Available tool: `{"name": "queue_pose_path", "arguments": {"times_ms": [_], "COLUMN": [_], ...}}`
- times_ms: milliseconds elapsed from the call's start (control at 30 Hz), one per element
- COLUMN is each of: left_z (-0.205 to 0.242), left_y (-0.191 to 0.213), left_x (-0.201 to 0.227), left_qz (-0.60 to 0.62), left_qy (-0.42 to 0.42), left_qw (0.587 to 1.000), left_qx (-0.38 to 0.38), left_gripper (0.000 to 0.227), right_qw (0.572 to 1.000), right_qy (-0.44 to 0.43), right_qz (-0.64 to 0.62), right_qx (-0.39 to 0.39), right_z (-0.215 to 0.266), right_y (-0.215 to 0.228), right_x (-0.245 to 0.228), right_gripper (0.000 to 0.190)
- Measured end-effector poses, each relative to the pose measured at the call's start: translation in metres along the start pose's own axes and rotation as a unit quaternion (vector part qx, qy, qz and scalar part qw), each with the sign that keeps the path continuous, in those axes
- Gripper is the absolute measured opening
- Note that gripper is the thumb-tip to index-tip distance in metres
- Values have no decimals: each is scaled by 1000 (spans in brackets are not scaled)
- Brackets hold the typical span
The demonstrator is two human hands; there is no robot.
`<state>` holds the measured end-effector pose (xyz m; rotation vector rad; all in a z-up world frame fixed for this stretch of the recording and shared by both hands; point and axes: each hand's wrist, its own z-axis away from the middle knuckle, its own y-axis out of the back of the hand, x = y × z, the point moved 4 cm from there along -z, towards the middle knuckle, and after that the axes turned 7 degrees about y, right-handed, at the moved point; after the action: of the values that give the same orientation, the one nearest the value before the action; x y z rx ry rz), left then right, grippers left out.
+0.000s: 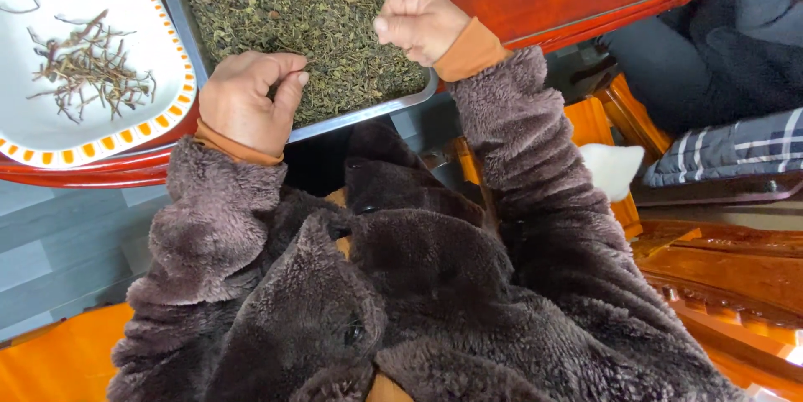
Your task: Sorting dried tea leaves by manually picking out stems and placing them into a separate bowl
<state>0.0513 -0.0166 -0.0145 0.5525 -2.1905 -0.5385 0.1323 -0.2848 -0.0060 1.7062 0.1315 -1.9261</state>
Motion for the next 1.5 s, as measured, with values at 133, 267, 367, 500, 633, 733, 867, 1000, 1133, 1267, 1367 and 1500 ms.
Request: {"name": "queue_pose_path", "arguments": {"times_ms": [133,267,367,500,633,733,867,1000,1133,1267,1367,1500], "left_z": [0,0,-1,-1,0,0,2,1,0,2,0,0], "left_y": [-1,0,1,3,2,0,-5,0,2,1,2,4], "left_x": [-1,0,3,4,2,0,-7,0,2,0,2,5], "left_qz": [0,3,6,2,13,6,6,20,28,14,16,20], "left_qy": [-4,3,1,-4,-1,1,-11,-17,-11,5,1,4], "left_qw": [1000,1000,1000,1000,1000,1000,1000,999,1000,1000,1000,1000], "left_qx": [0,5,4,5,10,5,20,18,9,6,3,1], "left_gripper": [11,10,10,9,9,9,9,10,9,10,9,10], "right_qw": [990,960,967,981,995,984,996,953,906,868,878,948], "right_qy": [-41,32,72,128,86,123,90,63,-56,-67,-59,48], "right_qz": [-138,-272,-233,-124,-51,-127,12,293,419,491,476,311], "right_qx": [-13,-65,-74,-79,-14,-28,15,51,-5,-16,6,47], "right_z": [3,3,-3,0,10,16,12,2,16,10,10,8], "right_y": [-2,-5,2,2,4,-1,-9,-10,-39,-43,-42,-22], "right_x": [-6,-14,2,2,-1,-11,-24,-17,-53,-28,-39,-33], "right_gripper": [20,10,4,13,24,24,29,38,13,12,8,13]}}
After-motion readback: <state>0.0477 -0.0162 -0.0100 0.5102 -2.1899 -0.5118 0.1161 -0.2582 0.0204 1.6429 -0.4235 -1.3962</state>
